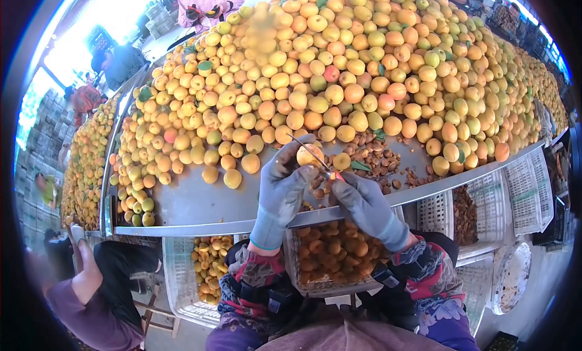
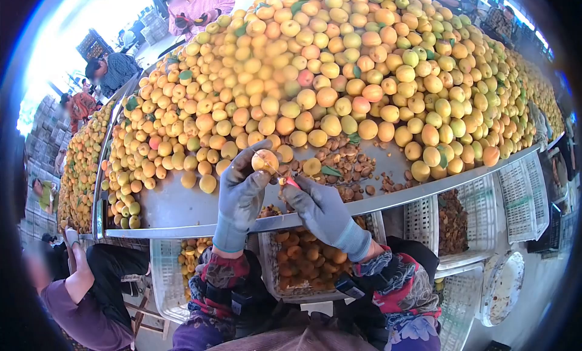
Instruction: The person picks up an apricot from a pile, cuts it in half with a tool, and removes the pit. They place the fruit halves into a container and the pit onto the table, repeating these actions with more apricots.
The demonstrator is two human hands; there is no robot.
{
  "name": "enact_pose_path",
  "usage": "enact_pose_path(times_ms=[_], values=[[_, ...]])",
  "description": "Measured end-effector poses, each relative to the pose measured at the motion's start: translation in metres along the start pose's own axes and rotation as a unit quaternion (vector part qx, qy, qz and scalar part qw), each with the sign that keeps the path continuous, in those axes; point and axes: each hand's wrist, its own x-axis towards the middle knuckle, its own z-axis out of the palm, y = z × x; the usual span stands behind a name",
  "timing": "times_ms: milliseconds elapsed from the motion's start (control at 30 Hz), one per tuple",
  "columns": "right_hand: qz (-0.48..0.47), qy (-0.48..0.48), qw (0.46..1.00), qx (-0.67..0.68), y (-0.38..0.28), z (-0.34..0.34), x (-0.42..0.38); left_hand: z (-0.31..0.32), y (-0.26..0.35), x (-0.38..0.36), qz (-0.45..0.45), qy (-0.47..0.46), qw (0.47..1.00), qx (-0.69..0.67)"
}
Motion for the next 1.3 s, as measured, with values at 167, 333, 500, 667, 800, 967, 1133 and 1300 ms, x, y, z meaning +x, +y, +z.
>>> enact_pose_path(times_ms=[167,333,500,667,800,967,1133,1300], values=[[0.009,0.001,0.999,-0.040,0.003,0.005,0.001,0.003,0.002,-0.002,0.050,0.002,0.994,0.097],[0.005,0.031,0.995,-0.090,0.001,0.010,0.002,0.012,-0.007,-0.003,0.049,0.039,0.997,0.046],[-0.030,0.044,0.992,-0.110,0.008,0.012,0.002,0.016,-0.005,-0.002,-0.030,0.075,0.995,-0.055],[-0.006,0.060,0.987,-0.150,0.009,0.012,0.001,0.010,-0.008,0.001,0.035,0.070,0.997,0.014],[-0.031,0.063,0.973,-0.219,0.008,0.013,0.003,0.007,0.001,-0.001,-0.001,0.104,0.994,-0.025],[-0.034,0.069,0.968,-0.241,0.010,0.012,0.002,0.006,0.004,-0.001,-0.015,0.045,0.996,-0.077],[-0.046,0.065,0.967,-0.244,0.016,0.012,0.003,0.009,0.011,0.000,-0.039,0.080,0.989,-0.115],[-0.056,0.078,0.955,-0.280,0.010,0.011,0.001,0.007,0.011,0.001,-0.050,0.084,0.988,-0.118]])
